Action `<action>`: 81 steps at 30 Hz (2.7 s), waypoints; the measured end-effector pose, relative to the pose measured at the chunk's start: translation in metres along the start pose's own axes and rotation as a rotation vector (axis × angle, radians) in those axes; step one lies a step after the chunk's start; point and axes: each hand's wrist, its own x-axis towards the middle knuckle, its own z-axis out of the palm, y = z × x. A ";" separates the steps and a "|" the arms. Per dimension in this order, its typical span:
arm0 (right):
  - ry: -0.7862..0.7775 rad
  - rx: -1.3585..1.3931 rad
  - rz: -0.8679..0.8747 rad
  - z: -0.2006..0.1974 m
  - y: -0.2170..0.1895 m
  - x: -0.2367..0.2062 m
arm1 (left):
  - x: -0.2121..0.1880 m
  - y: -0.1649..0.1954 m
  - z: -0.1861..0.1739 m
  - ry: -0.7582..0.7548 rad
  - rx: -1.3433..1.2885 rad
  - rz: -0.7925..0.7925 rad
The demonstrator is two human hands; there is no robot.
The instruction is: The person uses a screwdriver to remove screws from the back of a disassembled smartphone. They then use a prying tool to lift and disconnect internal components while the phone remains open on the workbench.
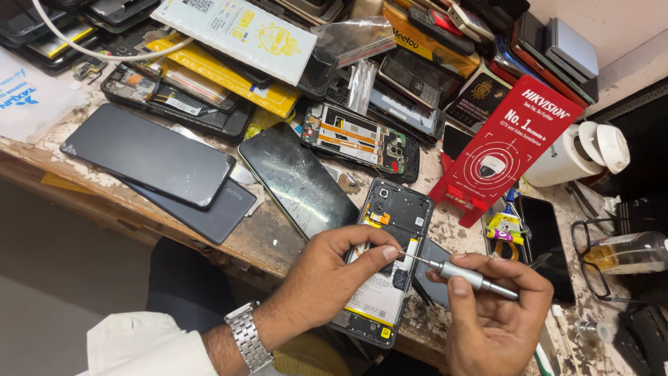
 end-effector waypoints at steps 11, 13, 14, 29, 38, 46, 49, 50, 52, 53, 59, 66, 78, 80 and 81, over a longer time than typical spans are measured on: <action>-0.122 -0.093 -0.066 -0.007 -0.008 -0.004 | 0.000 -0.001 -0.001 -0.023 0.008 0.011; -0.098 -0.106 -0.072 -0.007 -0.008 -0.002 | 0.000 0.003 0.000 -0.038 -0.008 0.025; -0.078 -0.114 -0.085 -0.008 -0.009 0.000 | 0.000 0.006 0.000 -0.047 -0.016 0.031; -0.344 -0.261 -0.238 0.010 -0.035 0.037 | -0.015 0.028 0.003 -0.004 0.343 0.030; -0.404 -0.312 -0.260 0.012 -0.029 0.040 | -0.014 0.023 0.001 -0.030 0.342 0.072; -0.475 -0.340 -0.297 0.008 -0.029 0.045 | -0.015 0.026 0.001 -0.070 0.387 0.093; -0.511 -0.351 -0.295 0.004 -0.031 0.048 | -0.015 0.027 0.000 -0.091 0.407 0.042; -0.519 -0.354 -0.284 0.003 -0.031 0.049 | -0.014 0.028 0.000 -0.104 0.412 0.008; -0.526 -0.356 -0.273 0.001 -0.031 0.051 | -0.014 0.029 0.000 -0.093 0.380 0.015; -0.524 -0.357 -0.271 0.000 -0.030 0.051 | -0.014 0.030 0.000 -0.087 0.364 0.018; -0.430 -0.267 -0.232 -0.002 -0.025 0.042 | -0.014 0.031 -0.002 -0.038 0.241 -0.008; -0.240 -0.278 -0.138 0.000 -0.028 0.018 | -0.007 0.020 -0.001 0.024 0.158 0.099; -0.224 -0.209 -0.138 -0.002 -0.022 0.011 | -0.007 0.012 0.001 0.047 0.132 0.106; -0.218 -0.227 -0.132 -0.004 -0.021 0.011 | -0.008 0.012 0.001 0.040 0.123 0.115; -0.215 -0.237 -0.128 -0.004 -0.021 0.010 | -0.008 0.012 0.001 0.040 0.123 0.125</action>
